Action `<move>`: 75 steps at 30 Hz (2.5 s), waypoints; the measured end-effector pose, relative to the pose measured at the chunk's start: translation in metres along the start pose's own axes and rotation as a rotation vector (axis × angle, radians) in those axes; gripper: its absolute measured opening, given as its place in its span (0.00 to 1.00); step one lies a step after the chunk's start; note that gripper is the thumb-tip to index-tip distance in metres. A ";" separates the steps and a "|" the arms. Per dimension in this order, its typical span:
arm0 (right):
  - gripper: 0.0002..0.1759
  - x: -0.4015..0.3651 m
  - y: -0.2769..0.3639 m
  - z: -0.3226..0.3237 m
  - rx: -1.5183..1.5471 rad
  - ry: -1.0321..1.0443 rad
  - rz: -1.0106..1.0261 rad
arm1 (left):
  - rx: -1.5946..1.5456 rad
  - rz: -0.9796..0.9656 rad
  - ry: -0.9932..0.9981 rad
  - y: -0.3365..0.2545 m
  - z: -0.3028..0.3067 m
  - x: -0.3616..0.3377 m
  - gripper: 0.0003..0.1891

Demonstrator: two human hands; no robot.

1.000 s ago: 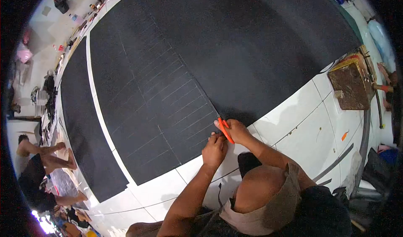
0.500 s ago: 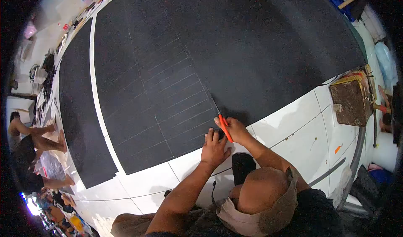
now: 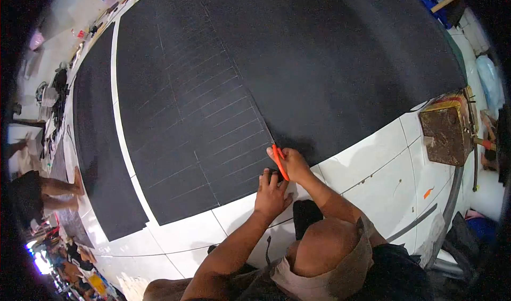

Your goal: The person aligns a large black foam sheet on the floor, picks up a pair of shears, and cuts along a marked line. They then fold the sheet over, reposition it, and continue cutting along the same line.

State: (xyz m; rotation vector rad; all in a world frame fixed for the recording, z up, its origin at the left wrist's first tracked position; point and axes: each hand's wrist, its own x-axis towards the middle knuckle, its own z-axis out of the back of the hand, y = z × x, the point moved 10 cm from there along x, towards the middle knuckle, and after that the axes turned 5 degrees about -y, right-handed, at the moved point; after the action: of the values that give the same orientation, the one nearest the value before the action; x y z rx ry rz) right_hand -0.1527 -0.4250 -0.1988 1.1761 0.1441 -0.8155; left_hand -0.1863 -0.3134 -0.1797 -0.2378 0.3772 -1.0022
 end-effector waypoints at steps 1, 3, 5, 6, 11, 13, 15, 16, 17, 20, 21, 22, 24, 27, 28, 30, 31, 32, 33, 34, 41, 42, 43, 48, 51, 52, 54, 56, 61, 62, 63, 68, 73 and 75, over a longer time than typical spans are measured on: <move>0.37 0.000 0.006 0.003 0.018 -0.014 0.004 | -0.001 0.004 0.011 0.000 0.000 0.001 0.36; 0.38 0.005 0.010 0.004 0.050 -0.006 -0.014 | 0.009 0.010 0.032 0.000 0.000 0.002 0.37; 0.38 0.013 0.010 0.001 0.074 0.037 -0.058 | 0.028 0.015 0.050 -0.001 0.000 0.003 0.38; 0.38 0.017 0.008 0.000 0.060 0.035 -0.053 | 0.024 0.006 0.035 -0.001 0.000 0.003 0.38; 0.39 0.034 0.014 -0.002 0.029 0.006 -0.032 | -0.019 0.030 0.054 0.001 -0.003 0.003 0.37; 0.39 0.038 0.025 0.000 0.047 0.013 -0.010 | -0.027 0.036 0.073 0.001 -0.001 0.002 0.38; 0.39 0.043 0.035 0.001 0.071 0.022 0.006 | -0.024 0.034 0.083 0.002 -0.003 0.002 0.38; 0.39 0.046 0.040 0.001 0.086 0.030 0.011 | -0.019 0.030 0.084 0.002 -0.005 0.002 0.38; 0.39 0.049 0.042 0.000 0.100 0.039 0.014 | -0.014 0.027 0.086 0.003 -0.007 0.001 0.38; 0.39 0.070 0.028 -0.009 0.020 0.015 -0.008 | -0.015 0.027 0.084 0.004 -0.009 0.001 0.39; 0.39 0.074 0.033 -0.009 0.036 0.017 0.012 | -0.026 0.032 0.086 0.004 -0.008 0.002 0.38; 0.38 0.077 0.037 -0.008 0.053 0.020 0.031 | -0.037 0.037 0.088 0.004 -0.005 0.003 0.38; 0.38 0.085 0.044 -0.009 0.078 0.032 0.044 | -0.047 0.040 0.085 0.004 -0.004 0.004 0.38; 0.37 0.095 0.051 -0.011 0.114 0.050 0.023 | -0.065 0.034 0.066 0.004 -0.003 0.004 0.37; 0.37 0.096 0.056 -0.010 0.135 0.053 0.014 | -0.084 0.038 0.060 0.005 -0.002 0.004 0.37; 0.37 0.099 0.064 -0.008 0.146 0.050 0.011 | -0.096 0.035 0.044 0.006 -0.002 0.004 0.36; 0.37 0.102 0.067 -0.007 0.137 0.044 0.017 | -0.091 0.029 0.034 0.006 -0.002 0.004 0.36; 0.36 0.106 0.069 -0.006 0.126 0.036 0.023 | -0.087 0.021 0.025 0.006 -0.002 0.004 0.36; 0.36 0.111 0.068 -0.008 0.130 0.047 0.011 | -0.073 0.018 0.052 0.006 -0.006 0.004 0.37; 0.37 0.117 0.067 -0.010 0.135 0.058 -0.001 | -0.058 0.015 0.081 0.006 -0.009 0.003 0.39; 0.38 0.143 0.089 -0.009 0.059 0.060 0.026 | -0.077 0.022 -0.026 0.006 0.001 0.006 0.33; 0.38 0.148 0.089 -0.010 0.050 0.036 0.028 | -0.061 0.015 0.002 0.006 -0.003 0.005 0.34; 0.38 0.154 0.088 -0.011 0.039 0.011 0.032 | -0.045 0.009 0.027 0.007 -0.008 0.005 0.36; 0.39 0.165 0.111 -0.013 0.078 0.088 0.019 | -0.006 -0.016 0.060 0.005 -0.012 0.003 0.35; 0.39 0.174 0.119 -0.013 0.072 0.070 0.032 | -0.031 0.015 0.026 0.007 -0.005 0.006 0.32; 0.39 0.178 0.120 -0.013 0.068 0.059 0.036 | -0.032 0.026 0.015 0.007 0.000 0.007 0.31; 0.39 0.188 0.124 -0.011 0.065 0.039 0.046 | -0.028 0.018 -0.003 0.007 0.002 0.010 0.30; 0.39 0.198 0.125 -0.014 0.072 0.031 0.052 | -0.023 0.011 -0.023 0.008 0.004 0.009 0.30; 0.39 0.218 0.137 -0.015 0.116 0.014 0.065 | -0.003 -0.001 -0.059 0.008 0.005 0.008 0.31; 0.39 0.221 0.142 -0.014 0.102 0.002 0.070 | -0.009 0.002 -0.056 0.008 0.005 0.007 0.31; 0.39 0.226 0.145 -0.015 0.102 -0.006 0.076 | -0.014 0.005 -0.054 0.008 0.005 0.007 0.32; 0.40 0.254 0.156 -0.021 0.116 0.020 0.111 | -0.045 0.003 -0.031 0.010 0.002 0.007 0.32; 0.43 0.285 0.167 -0.020 0.084 -0.035 0.143 | -0.077 0.013 -0.040 0.010 0.003 0.006 0.33; 0.43 0.299 0.169 -0.025 0.097 -0.024 0.150 | -0.087 0.013 -0.011 0.010 -0.001 0.006 0.33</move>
State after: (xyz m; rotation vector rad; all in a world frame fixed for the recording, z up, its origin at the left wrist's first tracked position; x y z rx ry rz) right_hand 0.1749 -0.5270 -0.2304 1.2522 -0.0040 -0.7099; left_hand -0.1759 -0.3131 -0.1855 -0.3193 0.4120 -0.9720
